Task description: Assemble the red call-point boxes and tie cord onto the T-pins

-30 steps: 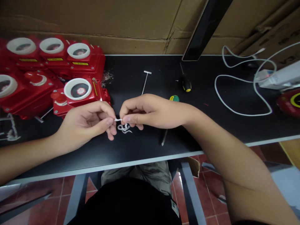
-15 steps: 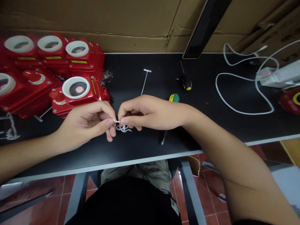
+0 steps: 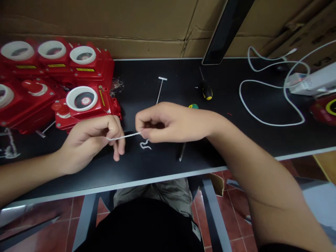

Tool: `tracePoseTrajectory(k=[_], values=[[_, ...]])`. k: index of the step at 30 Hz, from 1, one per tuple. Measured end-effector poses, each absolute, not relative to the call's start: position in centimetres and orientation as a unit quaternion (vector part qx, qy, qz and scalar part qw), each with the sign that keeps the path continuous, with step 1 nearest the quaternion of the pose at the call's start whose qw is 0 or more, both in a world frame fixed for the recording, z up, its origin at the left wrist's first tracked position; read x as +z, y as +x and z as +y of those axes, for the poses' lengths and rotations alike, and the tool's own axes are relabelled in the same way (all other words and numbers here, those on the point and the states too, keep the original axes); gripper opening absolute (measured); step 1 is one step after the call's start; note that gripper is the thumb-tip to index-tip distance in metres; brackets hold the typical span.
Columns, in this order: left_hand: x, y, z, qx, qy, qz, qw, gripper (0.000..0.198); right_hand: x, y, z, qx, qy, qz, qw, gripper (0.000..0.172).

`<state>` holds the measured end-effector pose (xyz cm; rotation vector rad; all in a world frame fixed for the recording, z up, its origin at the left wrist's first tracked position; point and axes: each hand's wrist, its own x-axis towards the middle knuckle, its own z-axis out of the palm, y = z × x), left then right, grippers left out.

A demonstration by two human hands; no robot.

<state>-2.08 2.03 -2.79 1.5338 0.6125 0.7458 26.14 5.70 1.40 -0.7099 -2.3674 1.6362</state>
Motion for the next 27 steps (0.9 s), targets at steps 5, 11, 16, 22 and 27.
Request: tracePoseTrajectory(k=[5,11,16,22,27], values=[[-3.3,-2.4,1.9,0.336,0.637,0.245,0.649,0.028,2.1,27.9,7.0,0.540,-0.254,-0.793,0.120,0.031],[-3.7,-3.0,1.8,0.358,0.665,0.215,0.619,0.049,2.0,30.6,9.0,0.522,-0.284,-0.794,0.128,0.044],[-3.3,-2.7,1.9,0.347,0.741,0.193,0.541,0.052,2.7,32.5,9.7,0.498,-0.372,-0.771,0.140,0.054],[-2.8,-2.4,1.7,0.359,0.761,0.196,0.503,0.051,3.0,34.2,10.1,0.486,-0.470,-0.707,0.207,0.061],[-2.4,-2.3,1.6,0.335,0.765,0.219,0.504,0.038,2.6,35.3,10.9,0.494,-0.469,-0.689,0.247,0.048]])
